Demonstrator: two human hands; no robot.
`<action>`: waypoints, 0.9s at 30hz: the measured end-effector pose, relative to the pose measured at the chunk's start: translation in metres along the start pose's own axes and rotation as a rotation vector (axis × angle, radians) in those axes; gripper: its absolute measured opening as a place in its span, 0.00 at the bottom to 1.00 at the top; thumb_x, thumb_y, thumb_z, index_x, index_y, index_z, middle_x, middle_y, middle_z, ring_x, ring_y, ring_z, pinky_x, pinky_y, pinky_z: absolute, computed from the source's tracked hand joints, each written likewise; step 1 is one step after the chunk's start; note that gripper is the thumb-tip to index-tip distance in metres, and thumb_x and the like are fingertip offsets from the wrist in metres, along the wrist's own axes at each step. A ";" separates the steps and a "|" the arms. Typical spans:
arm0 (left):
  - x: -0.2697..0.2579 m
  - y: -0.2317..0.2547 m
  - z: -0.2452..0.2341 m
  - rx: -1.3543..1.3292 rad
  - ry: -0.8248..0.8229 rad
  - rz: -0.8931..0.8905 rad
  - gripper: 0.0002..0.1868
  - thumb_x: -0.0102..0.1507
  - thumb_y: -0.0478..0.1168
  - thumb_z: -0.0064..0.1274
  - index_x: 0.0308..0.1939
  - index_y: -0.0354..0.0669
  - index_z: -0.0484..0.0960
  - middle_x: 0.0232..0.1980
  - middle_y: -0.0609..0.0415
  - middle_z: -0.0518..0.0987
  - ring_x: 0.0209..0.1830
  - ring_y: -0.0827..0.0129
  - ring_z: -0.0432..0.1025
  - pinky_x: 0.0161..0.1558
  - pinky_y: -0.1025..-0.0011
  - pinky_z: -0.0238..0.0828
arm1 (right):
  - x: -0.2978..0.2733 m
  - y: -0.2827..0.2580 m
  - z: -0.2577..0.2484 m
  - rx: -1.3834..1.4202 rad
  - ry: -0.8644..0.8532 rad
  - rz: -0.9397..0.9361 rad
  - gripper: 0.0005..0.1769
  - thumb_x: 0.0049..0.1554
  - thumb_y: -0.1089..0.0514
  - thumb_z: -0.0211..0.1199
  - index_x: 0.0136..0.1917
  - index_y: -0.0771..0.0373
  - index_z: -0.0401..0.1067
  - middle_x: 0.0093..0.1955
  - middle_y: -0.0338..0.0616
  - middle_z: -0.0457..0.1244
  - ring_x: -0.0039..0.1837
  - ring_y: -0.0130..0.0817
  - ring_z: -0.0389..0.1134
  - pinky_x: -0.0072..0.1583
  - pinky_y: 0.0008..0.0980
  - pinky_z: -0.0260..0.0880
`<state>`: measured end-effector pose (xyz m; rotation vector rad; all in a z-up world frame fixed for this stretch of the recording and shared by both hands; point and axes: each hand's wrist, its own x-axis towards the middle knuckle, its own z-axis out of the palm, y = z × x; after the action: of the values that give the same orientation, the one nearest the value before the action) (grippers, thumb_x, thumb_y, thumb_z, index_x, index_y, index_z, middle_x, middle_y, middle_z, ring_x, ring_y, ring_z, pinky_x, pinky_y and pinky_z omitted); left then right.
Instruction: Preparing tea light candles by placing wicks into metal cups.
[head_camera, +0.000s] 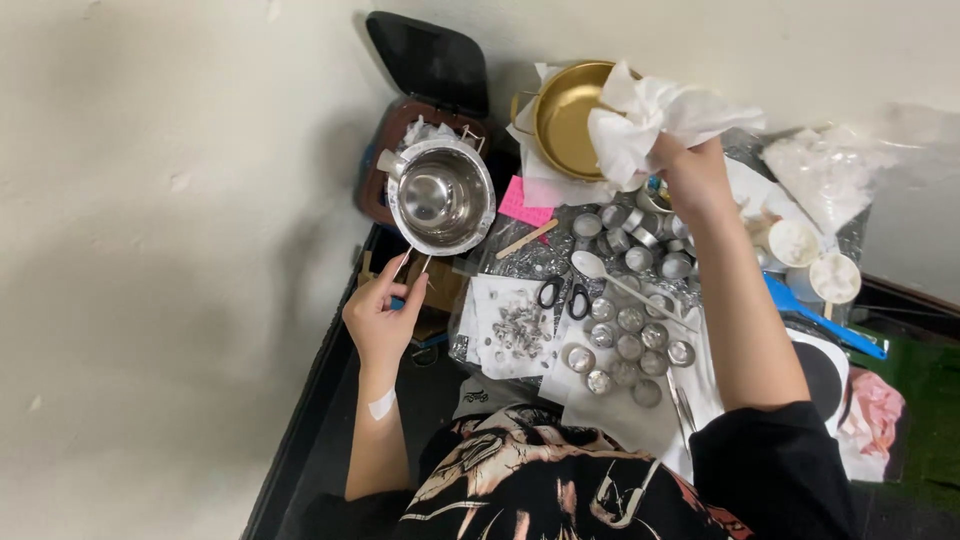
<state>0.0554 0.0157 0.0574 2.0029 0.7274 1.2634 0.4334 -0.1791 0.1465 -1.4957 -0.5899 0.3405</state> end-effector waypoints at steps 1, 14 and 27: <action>0.002 -0.002 -0.002 0.011 0.009 -0.003 0.21 0.56 0.35 0.71 0.54 0.45 0.87 0.23 0.60 0.77 0.18 0.79 0.55 0.24 0.77 0.52 | 0.002 0.005 0.014 0.006 -0.013 0.001 0.18 0.61 0.66 0.61 0.64 0.67 0.69 0.59 0.46 0.68 0.56 0.33 0.72 0.53 0.31 0.73; 0.021 -0.026 -0.013 0.138 0.069 0.042 0.18 0.56 0.37 0.71 0.50 0.46 0.88 0.23 0.62 0.77 0.18 0.74 0.61 0.25 0.73 0.57 | 0.003 0.006 0.142 -0.667 -0.118 -0.500 0.16 0.55 0.63 0.73 0.56 0.66 0.76 0.48 0.52 0.71 0.52 0.51 0.74 0.54 0.39 0.74; 0.032 -0.045 -0.009 0.126 0.032 0.024 0.18 0.57 0.37 0.71 0.51 0.48 0.88 0.23 0.64 0.78 0.18 0.79 0.63 0.24 0.77 0.56 | 0.009 -0.006 0.159 -0.710 -0.160 -0.472 0.18 0.51 0.63 0.72 0.54 0.65 0.72 0.53 0.54 0.68 0.58 0.52 0.71 0.60 0.42 0.71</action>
<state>0.0543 0.0698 0.0429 2.1021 0.8183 1.2943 0.3505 -0.0425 0.1499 -1.9374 -1.2530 -0.1430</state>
